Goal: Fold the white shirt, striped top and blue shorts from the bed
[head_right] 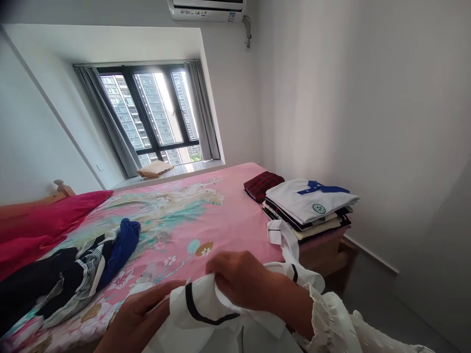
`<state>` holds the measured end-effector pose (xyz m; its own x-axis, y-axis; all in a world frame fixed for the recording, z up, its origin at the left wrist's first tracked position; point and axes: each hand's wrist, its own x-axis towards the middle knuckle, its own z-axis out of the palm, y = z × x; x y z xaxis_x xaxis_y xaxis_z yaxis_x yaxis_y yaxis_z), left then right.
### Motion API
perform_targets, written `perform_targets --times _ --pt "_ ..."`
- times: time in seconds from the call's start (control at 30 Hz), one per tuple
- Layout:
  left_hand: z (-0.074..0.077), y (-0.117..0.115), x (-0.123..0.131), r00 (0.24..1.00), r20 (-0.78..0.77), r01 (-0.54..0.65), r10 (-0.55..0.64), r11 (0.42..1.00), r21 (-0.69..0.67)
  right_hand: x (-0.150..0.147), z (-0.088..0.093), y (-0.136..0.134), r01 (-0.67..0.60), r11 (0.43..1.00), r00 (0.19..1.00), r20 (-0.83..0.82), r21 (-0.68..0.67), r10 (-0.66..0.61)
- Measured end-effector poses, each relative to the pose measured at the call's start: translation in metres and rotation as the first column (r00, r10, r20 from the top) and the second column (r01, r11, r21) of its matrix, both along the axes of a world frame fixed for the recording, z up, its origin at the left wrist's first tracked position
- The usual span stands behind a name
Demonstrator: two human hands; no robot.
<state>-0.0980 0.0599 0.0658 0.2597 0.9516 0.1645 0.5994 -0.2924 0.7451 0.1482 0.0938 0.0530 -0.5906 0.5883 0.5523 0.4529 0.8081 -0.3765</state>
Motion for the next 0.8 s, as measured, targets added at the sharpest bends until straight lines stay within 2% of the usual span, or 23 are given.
perform_targets --times 0.07,0.17,0.37,0.53,0.63,0.7,0.8 --pt "0.005 0.001 0.0 0.992 -0.051 0.117 -0.116 0.993 0.018 -0.003 -0.001 0.001 -0.054 0.999 0.999 -0.009 -0.003 0.054" --pt "0.007 0.0 -0.002 0.985 -0.108 0.147 -0.138 0.986 0.079 -0.009 0.0 0.0 -0.113 0.993 0.994 -0.013 -0.018 0.112" --pt "-0.005 -0.009 -0.016 1.0 0.012 -0.016 0.016 0.998 0.067 -0.014 0.006 -0.003 -0.107 0.989 0.994 0.015 -0.099 0.109" --pt "-0.001 -0.004 -0.008 0.994 -0.094 0.071 -0.059 0.988 0.136 -0.016 0.007 -0.002 -0.133 0.99 0.991 -0.027 -0.052 0.132" --pt "0.003 -0.002 0.001 0.995 -0.093 0.037 -0.027 0.994 0.103 -0.015 0.005 0.0 -0.124 0.991 0.992 -0.018 -0.046 0.123" --pt "0.004 -0.002 0.003 0.999 -0.037 -0.007 0.01 0.995 0.096 -0.008 0.005 0.004 -0.085 0.995 0.996 0.026 -0.053 0.086" --pt "0.004 -0.003 0.0 0.996 0.03 -0.087 0.085 0.99 0.114 0.016 0.004 0.011 0.031 0.995 0.984 0.18 -0.093 -0.013"
